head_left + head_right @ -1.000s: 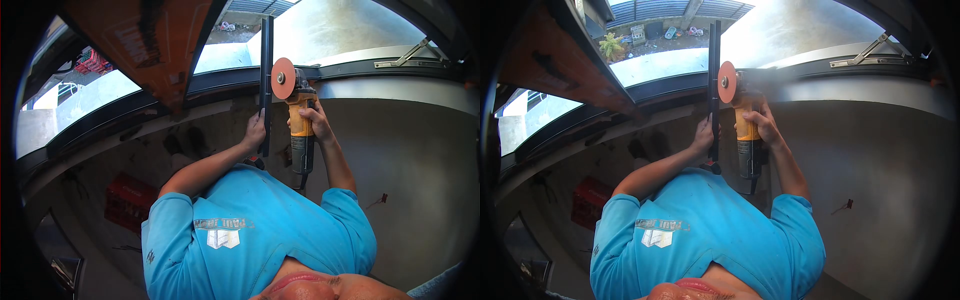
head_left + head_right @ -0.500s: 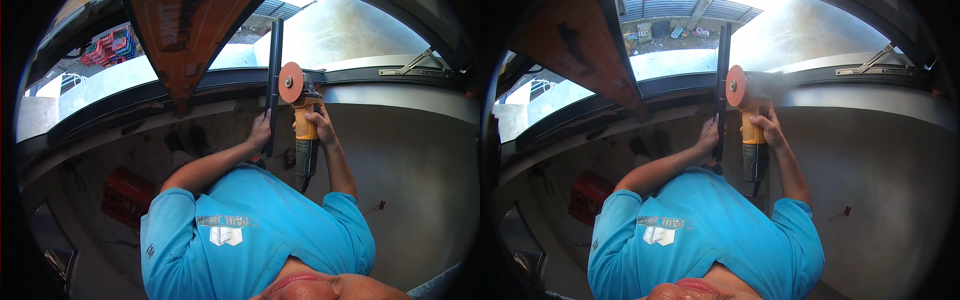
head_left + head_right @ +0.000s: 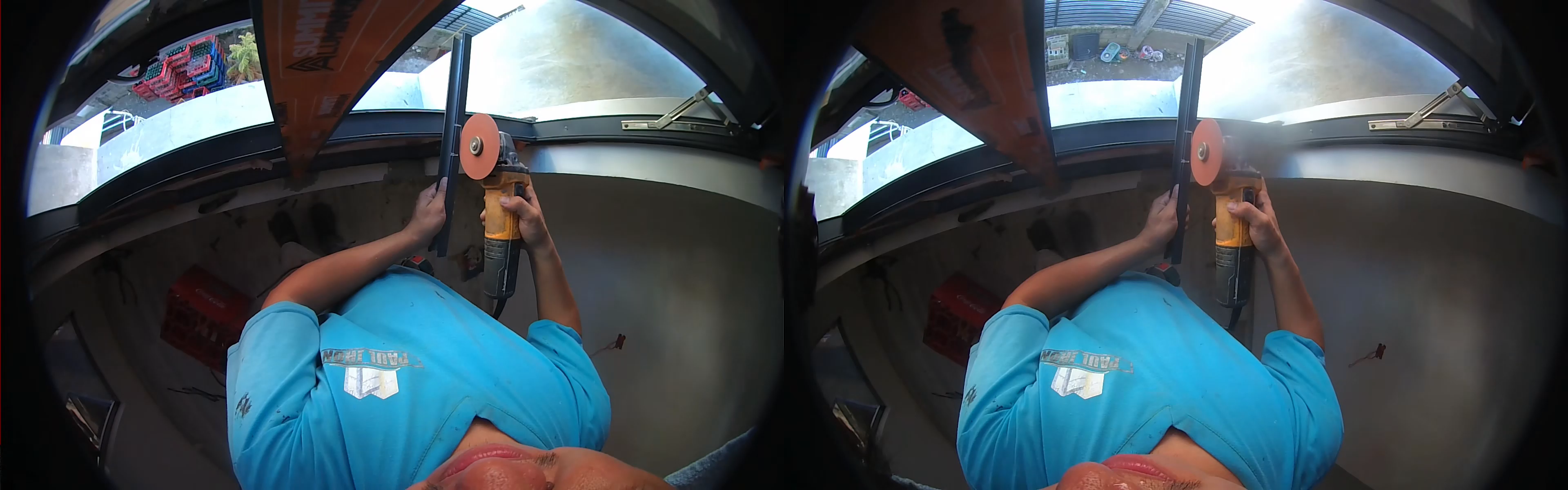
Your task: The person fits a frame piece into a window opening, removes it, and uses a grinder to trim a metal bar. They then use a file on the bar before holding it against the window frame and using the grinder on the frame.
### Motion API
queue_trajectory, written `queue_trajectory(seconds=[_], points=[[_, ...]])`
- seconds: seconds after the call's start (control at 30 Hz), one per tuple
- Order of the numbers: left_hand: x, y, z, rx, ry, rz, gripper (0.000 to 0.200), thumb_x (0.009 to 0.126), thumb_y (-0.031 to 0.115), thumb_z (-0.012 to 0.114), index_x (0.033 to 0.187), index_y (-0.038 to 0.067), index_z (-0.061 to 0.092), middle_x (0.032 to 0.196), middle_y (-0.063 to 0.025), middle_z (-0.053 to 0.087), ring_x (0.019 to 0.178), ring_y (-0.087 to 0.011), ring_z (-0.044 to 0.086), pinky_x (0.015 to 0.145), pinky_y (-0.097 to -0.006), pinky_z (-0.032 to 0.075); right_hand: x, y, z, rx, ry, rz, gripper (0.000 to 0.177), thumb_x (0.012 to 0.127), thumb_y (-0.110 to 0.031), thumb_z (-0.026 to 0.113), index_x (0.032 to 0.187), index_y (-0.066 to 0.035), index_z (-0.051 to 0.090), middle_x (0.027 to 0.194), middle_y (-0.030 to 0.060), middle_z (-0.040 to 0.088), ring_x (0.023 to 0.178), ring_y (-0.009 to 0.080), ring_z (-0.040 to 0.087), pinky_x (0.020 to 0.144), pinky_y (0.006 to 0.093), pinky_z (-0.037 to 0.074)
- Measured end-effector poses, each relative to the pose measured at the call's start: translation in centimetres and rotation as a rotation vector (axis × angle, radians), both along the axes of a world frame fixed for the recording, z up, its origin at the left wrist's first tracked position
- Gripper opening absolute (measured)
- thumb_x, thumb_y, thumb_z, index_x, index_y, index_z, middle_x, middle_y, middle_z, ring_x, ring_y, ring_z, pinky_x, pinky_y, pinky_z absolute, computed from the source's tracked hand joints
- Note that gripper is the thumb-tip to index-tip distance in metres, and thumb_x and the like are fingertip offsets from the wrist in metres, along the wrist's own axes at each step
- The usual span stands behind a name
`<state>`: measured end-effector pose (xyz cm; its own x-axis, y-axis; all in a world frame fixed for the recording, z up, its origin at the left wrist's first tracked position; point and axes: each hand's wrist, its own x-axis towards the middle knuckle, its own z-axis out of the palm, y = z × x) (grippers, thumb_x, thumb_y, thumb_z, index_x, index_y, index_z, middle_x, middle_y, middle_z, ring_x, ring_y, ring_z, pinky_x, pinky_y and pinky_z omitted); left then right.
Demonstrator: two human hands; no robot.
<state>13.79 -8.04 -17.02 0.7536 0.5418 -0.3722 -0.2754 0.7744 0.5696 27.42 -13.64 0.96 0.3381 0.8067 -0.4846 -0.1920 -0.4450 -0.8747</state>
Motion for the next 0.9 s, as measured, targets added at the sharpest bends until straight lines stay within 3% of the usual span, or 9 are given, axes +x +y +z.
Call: queue_trajectory(seconds=[0.67, 0.77, 0.83, 0.87, 0.9], points=[[1.0, 1.2, -0.1, -0.019, 0.025, 0.013, 0.039, 0.11, 0.041, 0.039, 0.087, 0.013, 0.054, 0.065, 0.007, 0.041, 0.055, -0.0031, 0.037, 0.049, -0.0245, 0.031, 0.2, -0.6, -0.3, 0.011, 0.003, -0.005, 0.05, 0.087, -0.016, 0.059, 0.131, 0.001, 0.041, 0.105, 0.0189, 0.062, 0.081, 0.0304, 0.073, 0.07, 0.0403, 0.064], [-0.9, 2.4, 0.2, 0.049, 0.019, 0.011, 0.043, 0.11, 0.043, 0.04, 0.086, 0.01, 0.053, 0.067, 0.0062, 0.045, 0.057, -0.0064, 0.041, 0.052, -0.0256, 0.035, 0.1, -0.8, -0.3, 0.072, 0.018, -0.003, 0.048, 0.088, -0.017, 0.058, 0.129, 0.003, 0.044, 0.105, 0.0201, 0.063, 0.082, 0.0309, 0.073, 0.071, 0.0409, 0.064], [-3.4, 3.8, 1.2, 0.384, 0.193, 0.115, 0.047, 0.106, 0.048, 0.047, 0.087, 0.006, 0.052, 0.067, 0.0019, 0.05, 0.06, -0.012, 0.049, 0.056, -0.0296, 0.041, -0.6, -0.9, 0.0, 0.099, 0.028, -0.007, 0.047, 0.088, -0.017, 0.058, 0.129, 0.003, 0.046, 0.105, 0.0207, 0.063, 0.082, 0.0311, 0.073, 0.071, 0.0412, 0.064], [-4.9, 5.0, 2.0, 0.39, 0.193, 0.112, 0.047, 0.106, 0.048, 0.047, 0.087, 0.006, 0.052, 0.067, 0.0019, 0.05, 0.06, -0.012, 0.049, 0.056, -0.0296, 0.041, -0.9, -0.8, 0.3, 0.127, -0.011, -0.016, 0.046, 0.088, -0.017, 0.058, 0.127, 0.004, 0.047, 0.104, 0.0209, 0.063, 0.082, 0.0309, 0.072, 0.071, 0.0413, 0.064], [-6.5, 6.5, 3.0, 0.537, 0.272, -0.033, 0.048, 0.104, 0.05, 0.05, 0.088, 0.004, 0.052, 0.07, -0.0025, 0.053, 0.063, -0.0157, 0.051, 0.059, -0.033, 0.043, -1.5, -0.6, 0.8, 0.157, -0.054, -0.03, 0.045, 0.088, -0.018, 0.057, 0.126, 0.004, 0.049, 0.103, 0.0212, 0.064, 0.082, 0.0308, 0.072, 0.071, 0.0415, 0.064]])
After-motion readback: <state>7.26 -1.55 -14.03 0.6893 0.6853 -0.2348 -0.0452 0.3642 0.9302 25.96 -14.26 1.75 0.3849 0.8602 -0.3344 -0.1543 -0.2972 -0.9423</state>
